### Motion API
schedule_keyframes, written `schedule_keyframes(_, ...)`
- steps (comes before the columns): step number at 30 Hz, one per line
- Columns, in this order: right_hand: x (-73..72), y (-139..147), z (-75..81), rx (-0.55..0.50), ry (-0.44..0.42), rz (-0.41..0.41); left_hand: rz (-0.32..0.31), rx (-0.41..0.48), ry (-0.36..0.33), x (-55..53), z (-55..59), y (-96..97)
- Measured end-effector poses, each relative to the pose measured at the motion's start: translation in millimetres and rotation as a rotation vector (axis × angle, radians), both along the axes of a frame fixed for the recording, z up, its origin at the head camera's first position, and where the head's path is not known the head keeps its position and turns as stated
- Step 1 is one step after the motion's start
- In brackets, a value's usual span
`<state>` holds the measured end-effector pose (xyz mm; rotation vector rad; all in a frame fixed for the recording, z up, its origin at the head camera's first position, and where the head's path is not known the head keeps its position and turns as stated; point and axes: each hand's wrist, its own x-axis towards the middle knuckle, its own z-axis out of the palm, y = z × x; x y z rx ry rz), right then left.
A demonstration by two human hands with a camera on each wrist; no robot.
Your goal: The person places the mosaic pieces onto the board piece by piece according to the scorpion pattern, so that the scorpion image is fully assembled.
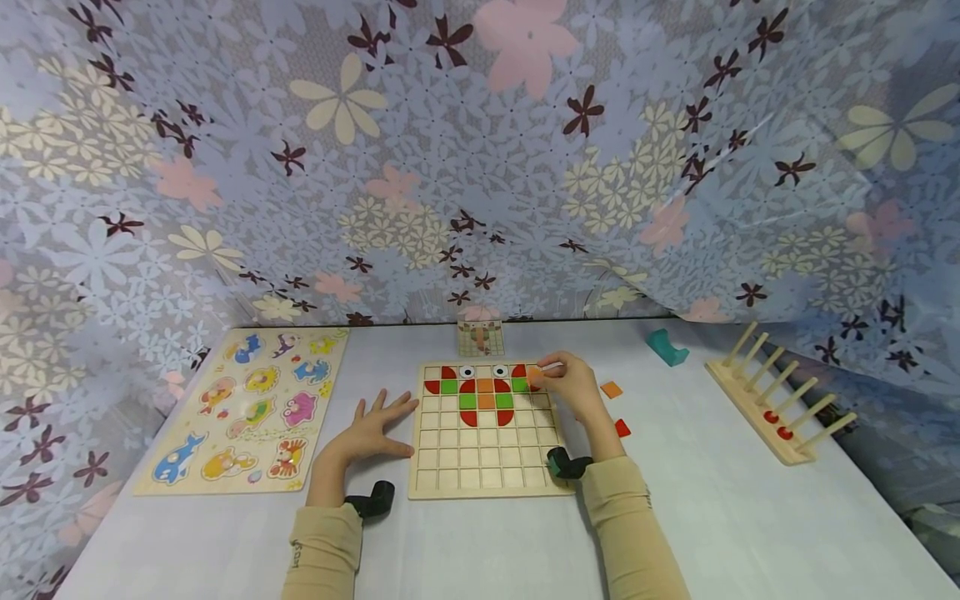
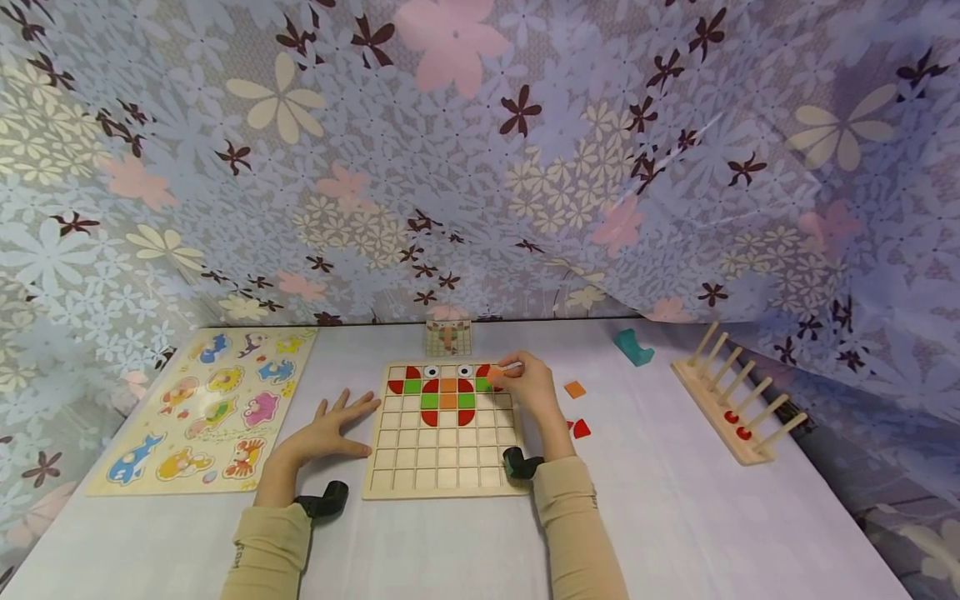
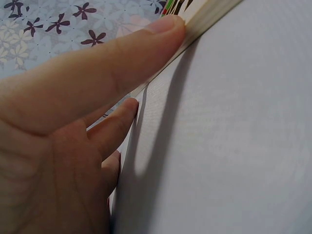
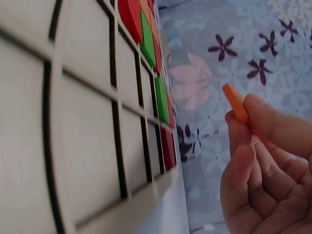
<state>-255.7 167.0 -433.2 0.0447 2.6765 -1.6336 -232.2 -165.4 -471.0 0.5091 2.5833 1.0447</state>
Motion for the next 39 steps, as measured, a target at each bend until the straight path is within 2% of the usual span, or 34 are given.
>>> schedule_keyframes(4,0.0,-11,1.0,-0.02,-0.006,0.039,0.002,0.009,-0.008,0.2,0.4,0.2)
schedule_keyframes(9,0.8,-24,0.4,0.014,-0.009,0.121,0.0,0.006,0.0,0.4,1.0,0.3)
schedule_keyframes(16,4.1,-39,-0.6,0.123,-0.02,0.217,0.004,0.004,0.004,1.9,3.2,1.3)
schedule_keyframes(28,7.2,-54,-8.2,0.182,-0.045,0.27,-0.007,-0.011,0.013,-0.5,1.6,-0.7)
schedule_keyframes(39,10.2,-55,-8.7,0.263,-0.045,0.279,-0.003,-0.012,0.002,0.5,1.1,0.6)
